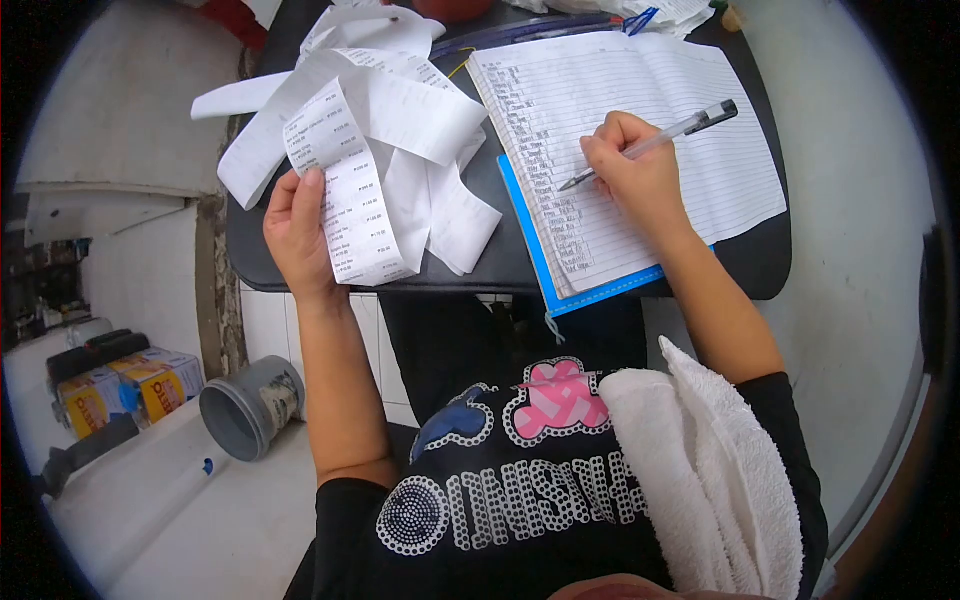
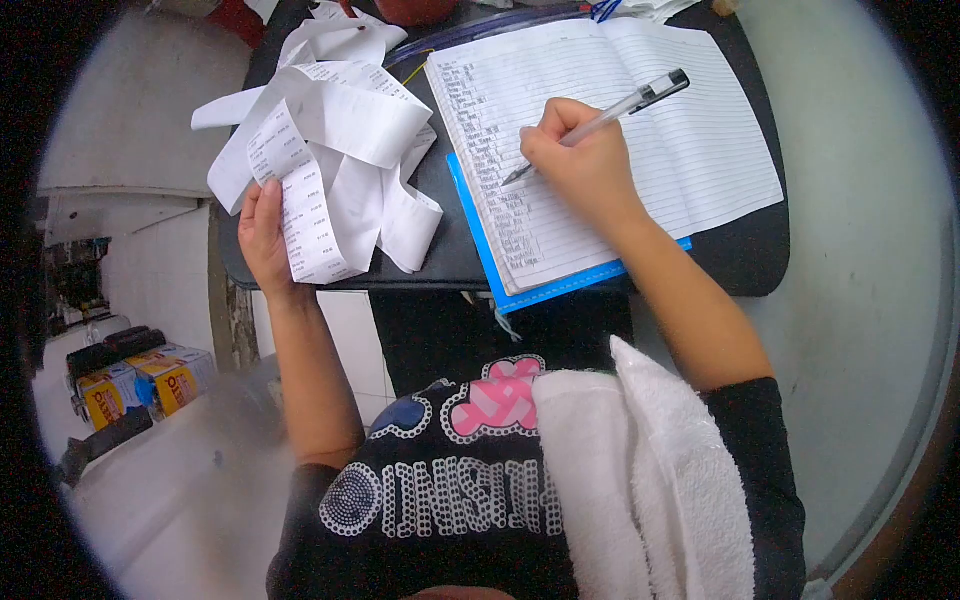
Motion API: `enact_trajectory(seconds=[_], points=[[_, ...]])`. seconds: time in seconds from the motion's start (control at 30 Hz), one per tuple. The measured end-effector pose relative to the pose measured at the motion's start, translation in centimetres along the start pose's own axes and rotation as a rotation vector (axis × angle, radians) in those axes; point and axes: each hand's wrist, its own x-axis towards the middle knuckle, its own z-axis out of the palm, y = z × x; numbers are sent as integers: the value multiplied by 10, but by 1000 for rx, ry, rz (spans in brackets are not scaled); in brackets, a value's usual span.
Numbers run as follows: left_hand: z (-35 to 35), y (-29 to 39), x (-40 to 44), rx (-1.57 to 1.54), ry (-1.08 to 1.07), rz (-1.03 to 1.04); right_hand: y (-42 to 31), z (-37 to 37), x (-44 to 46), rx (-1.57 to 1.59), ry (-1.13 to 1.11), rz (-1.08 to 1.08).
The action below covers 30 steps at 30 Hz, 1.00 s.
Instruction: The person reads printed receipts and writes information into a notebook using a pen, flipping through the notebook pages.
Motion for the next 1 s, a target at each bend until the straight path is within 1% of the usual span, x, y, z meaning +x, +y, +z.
enact_trajectory(seconds=[0.23,0.33,0.47,0.57,0.67,0.77,0.9,1.0], points=[[2,1,-1,-5,20,1,-6,4,-27,1,-87,50],[1,-1,0,-3,25,3,-9,-1,-17,74,-35,44],[0,0,1,-6,24,3,-19,-7,1,32,9,-39],[-2,-1,1,-8,-1,6,-14,-6,2,37,15,-18],[-5,-5,3,-11,-3,13,-9,-4,-6,58,-18,54],[-4,-4,3,-24,2,15,-6,-3,-25,58,-60,8],[-7,-4,4,-35,-23,6,-8,-6,-50,295,-230,-71],[-3,0,1,37,4,-16,-10,-7,-63,202,-346,-14]])
